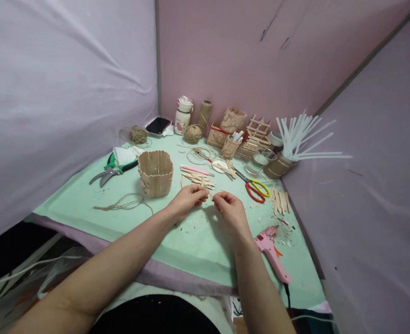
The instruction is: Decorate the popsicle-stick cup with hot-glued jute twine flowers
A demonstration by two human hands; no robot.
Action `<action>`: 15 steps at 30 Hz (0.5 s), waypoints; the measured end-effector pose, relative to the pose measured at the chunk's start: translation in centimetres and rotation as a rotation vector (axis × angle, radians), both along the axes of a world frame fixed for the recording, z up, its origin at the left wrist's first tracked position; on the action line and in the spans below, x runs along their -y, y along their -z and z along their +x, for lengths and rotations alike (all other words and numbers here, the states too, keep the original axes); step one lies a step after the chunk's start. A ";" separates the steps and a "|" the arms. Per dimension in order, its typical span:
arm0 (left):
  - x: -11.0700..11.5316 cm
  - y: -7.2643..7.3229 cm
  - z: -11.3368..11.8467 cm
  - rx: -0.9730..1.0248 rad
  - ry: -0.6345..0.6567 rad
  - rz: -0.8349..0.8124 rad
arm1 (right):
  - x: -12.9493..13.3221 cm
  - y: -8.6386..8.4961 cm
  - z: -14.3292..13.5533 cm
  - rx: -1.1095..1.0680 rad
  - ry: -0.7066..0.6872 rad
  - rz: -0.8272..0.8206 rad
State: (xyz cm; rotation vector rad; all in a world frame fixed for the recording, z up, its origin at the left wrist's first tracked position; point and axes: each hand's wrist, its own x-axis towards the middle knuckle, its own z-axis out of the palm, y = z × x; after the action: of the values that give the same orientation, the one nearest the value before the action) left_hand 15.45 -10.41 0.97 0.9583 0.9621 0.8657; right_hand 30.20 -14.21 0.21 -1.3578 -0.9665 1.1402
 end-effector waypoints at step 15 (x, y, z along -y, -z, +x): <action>0.1 -0.1 0.0 -0.018 0.059 0.044 | 0.7 -1.0 0.0 0.124 0.012 -0.021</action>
State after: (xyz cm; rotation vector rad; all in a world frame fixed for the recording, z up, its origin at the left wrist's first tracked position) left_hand 15.44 -10.54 1.12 1.0289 0.9283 0.8330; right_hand 30.20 -14.86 1.24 -1.4628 -1.0359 1.0694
